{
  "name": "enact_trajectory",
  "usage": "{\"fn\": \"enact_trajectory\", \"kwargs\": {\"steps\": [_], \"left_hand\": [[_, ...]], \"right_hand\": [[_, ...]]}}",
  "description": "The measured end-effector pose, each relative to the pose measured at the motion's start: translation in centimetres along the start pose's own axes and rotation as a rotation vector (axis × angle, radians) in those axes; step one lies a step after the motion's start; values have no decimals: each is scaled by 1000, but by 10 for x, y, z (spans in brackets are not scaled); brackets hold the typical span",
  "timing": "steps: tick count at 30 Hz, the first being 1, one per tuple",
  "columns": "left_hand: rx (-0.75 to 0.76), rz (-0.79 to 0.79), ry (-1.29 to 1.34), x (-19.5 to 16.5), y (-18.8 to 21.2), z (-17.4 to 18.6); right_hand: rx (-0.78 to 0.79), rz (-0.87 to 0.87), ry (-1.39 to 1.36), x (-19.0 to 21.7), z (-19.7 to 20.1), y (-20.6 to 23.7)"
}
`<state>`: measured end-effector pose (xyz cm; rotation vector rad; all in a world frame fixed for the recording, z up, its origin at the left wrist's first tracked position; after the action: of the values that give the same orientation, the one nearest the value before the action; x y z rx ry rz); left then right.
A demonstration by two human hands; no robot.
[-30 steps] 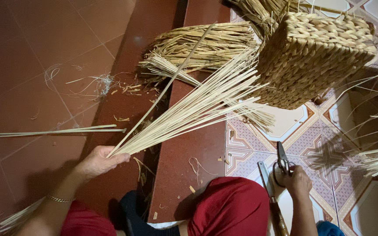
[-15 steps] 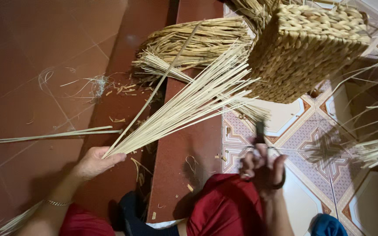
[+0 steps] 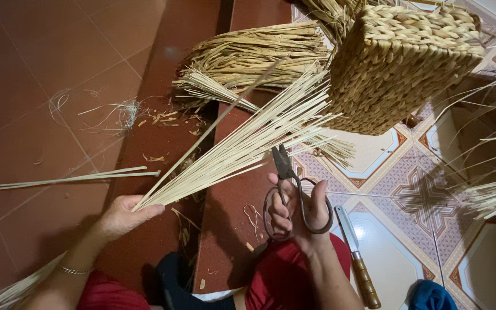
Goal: The person gathers and aligns palm leaf strips, trims the ends with scissors, and bundles them into a neat bunch. The person repeatedly adjusts the alignment and smooths the bundle by hand.
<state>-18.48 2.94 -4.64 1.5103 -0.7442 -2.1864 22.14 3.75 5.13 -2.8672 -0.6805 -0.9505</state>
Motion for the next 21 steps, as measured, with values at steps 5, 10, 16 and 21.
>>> {"fn": "enact_trajectory", "kwargs": {"steps": [5,10,16,21], "left_hand": [[-16,46,-51,1,1,1],[-49,168,-89,2,2,3],[-22,65,-23,4,-2,1],[-39,58,-64,13,-9,4]], "right_hand": [[-86,-36,-18,-4,0,-4],[-113,-17,10,-2,-4,-7],[-119,-9,-49,-4,-11,-14],[-143,61,-52,-8,-18,-14]]}}
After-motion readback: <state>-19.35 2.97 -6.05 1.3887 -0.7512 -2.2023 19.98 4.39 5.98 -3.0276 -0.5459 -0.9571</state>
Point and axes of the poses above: each hand's wrist, its own y-axis away from the middle knuckle, its own z-axis out of the back of the hand, x = y × z, the point moved 6 cm from there along -y, towards the middle knuckle, and after that the axes turned 7 degrees about z, right-handed, at the moved point
